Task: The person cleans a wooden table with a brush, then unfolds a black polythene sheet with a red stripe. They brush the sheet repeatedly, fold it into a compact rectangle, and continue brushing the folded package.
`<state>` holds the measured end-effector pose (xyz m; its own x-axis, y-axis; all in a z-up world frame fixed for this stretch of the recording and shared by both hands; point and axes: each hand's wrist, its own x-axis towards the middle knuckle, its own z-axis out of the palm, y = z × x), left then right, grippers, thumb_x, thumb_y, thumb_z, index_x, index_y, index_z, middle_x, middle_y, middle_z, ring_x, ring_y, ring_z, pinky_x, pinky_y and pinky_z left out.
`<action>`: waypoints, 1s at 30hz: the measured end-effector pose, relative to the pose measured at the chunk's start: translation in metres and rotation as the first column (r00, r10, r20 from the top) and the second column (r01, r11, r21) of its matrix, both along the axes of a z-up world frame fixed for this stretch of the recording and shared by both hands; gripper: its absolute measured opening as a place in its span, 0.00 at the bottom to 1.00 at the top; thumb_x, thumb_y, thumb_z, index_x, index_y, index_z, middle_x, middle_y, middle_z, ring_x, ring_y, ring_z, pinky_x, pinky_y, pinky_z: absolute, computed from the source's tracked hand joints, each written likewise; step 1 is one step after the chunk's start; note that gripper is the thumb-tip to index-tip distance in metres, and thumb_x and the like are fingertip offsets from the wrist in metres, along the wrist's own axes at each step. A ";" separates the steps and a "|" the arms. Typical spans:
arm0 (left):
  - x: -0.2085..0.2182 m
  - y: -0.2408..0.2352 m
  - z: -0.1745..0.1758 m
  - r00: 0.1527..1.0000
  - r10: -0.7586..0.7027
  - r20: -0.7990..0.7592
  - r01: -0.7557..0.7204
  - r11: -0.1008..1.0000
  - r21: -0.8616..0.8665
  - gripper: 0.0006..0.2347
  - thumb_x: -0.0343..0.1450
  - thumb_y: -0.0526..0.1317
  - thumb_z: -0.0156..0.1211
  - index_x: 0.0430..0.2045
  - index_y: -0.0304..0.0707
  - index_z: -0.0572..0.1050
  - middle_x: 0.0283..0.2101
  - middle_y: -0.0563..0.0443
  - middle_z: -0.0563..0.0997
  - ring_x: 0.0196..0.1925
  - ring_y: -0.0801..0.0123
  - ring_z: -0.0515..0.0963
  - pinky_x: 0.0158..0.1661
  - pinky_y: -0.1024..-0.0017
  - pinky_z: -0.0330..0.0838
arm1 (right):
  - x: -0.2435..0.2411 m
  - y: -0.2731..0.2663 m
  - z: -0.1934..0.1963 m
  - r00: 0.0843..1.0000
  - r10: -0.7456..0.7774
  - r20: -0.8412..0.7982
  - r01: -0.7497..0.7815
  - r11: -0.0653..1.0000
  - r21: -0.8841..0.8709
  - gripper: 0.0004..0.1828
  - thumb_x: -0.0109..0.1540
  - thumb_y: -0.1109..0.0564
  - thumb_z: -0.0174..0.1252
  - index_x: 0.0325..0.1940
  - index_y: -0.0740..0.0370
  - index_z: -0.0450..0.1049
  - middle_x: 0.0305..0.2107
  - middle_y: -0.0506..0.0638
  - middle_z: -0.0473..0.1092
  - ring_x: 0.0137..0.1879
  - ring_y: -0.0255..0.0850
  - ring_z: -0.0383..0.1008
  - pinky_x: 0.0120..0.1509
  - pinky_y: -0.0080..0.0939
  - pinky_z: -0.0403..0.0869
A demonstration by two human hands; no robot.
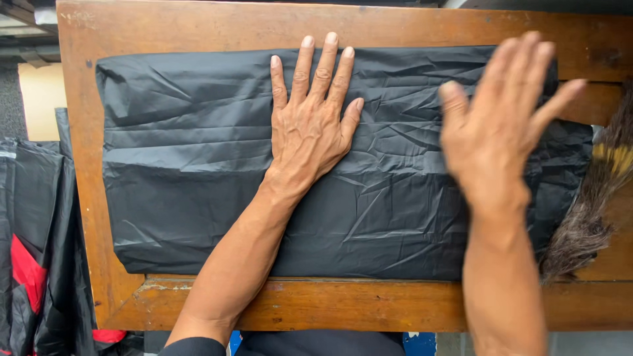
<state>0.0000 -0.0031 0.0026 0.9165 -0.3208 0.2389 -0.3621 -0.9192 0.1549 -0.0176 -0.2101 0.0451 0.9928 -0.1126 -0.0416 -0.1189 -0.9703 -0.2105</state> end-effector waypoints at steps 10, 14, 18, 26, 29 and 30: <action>-0.004 0.003 0.002 0.999 -0.005 -0.045 0.006 1.000 0.011 0.24 0.78 0.53 0.54 0.66 0.46 0.59 0.69 0.51 0.54 0.72 0.56 0.51 0.67 0.45 0.44 | -0.080 0.032 -0.033 0.928 0.366 -0.072 -0.373 0.907 -0.195 0.48 0.64 0.24 0.27 0.74 0.62 0.33 0.71 0.56 0.31 0.78 0.48 0.30 0.80 0.55 0.36; -0.001 0.004 0.004 0.999 -0.016 -0.045 0.016 1.000 -0.003 0.23 0.79 0.52 0.54 0.66 0.45 0.59 0.69 0.49 0.53 0.71 0.55 0.50 0.66 0.43 0.42 | -0.085 -0.039 -0.029 0.983 0.183 -0.013 -0.182 0.962 -0.202 0.40 0.71 0.33 0.27 0.75 0.64 0.31 0.72 0.59 0.30 0.79 0.49 0.28 0.81 0.53 0.31; -0.004 0.002 0.003 1.000 -0.024 -0.009 0.023 0.999 -0.034 0.23 0.78 0.51 0.55 0.65 0.42 0.62 0.68 0.47 0.56 0.70 0.53 0.51 0.65 0.42 0.42 | -0.081 -0.009 0.001 0.995 -0.002 -0.099 -0.007 0.996 -0.089 0.44 0.67 0.32 0.28 0.73 0.69 0.34 0.71 0.68 0.36 0.77 0.61 0.33 0.71 0.70 0.29; -0.001 0.002 0.002 0.998 -0.058 0.012 0.058 0.997 -0.045 0.22 0.78 0.50 0.51 0.64 0.40 0.62 0.66 0.45 0.63 0.68 0.49 0.56 0.64 0.42 0.42 | -0.132 0.081 -0.036 0.899 0.422 0.115 -0.426 0.905 0.011 0.46 0.63 0.26 0.41 0.71 0.64 0.52 0.68 0.57 0.51 0.74 0.51 0.49 0.75 0.61 0.47; 0.001 0.006 -0.002 0.994 -0.093 0.060 0.099 0.990 -0.096 0.20 0.77 0.48 0.58 0.60 0.37 0.66 0.62 0.42 0.68 0.64 0.44 0.62 0.62 0.39 0.45 | -0.140 0.027 -0.043 0.944 0.310 0.113 -0.305 0.951 -0.055 0.45 0.64 0.27 0.27 0.72 0.65 0.49 0.69 0.63 0.48 0.75 0.59 0.44 0.73 0.69 0.48; 0.001 0.008 -0.003 0.994 -0.088 0.057 0.094 0.991 -0.097 0.20 0.77 0.48 0.58 0.60 0.37 0.66 0.62 0.42 0.68 0.64 0.44 0.62 0.62 0.39 0.45 | -0.144 0.008 -0.044 0.943 0.314 0.111 -0.310 0.949 -0.054 0.45 0.64 0.27 0.27 0.72 0.65 0.49 0.69 0.63 0.48 0.75 0.59 0.44 0.73 0.69 0.48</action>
<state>0.0009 0.0046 0.0001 0.8698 -0.3747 0.3209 -0.4537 -0.8631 0.2219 -0.1614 -0.2017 0.0014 0.9761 0.2041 0.0749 0.2141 -0.9620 -0.1697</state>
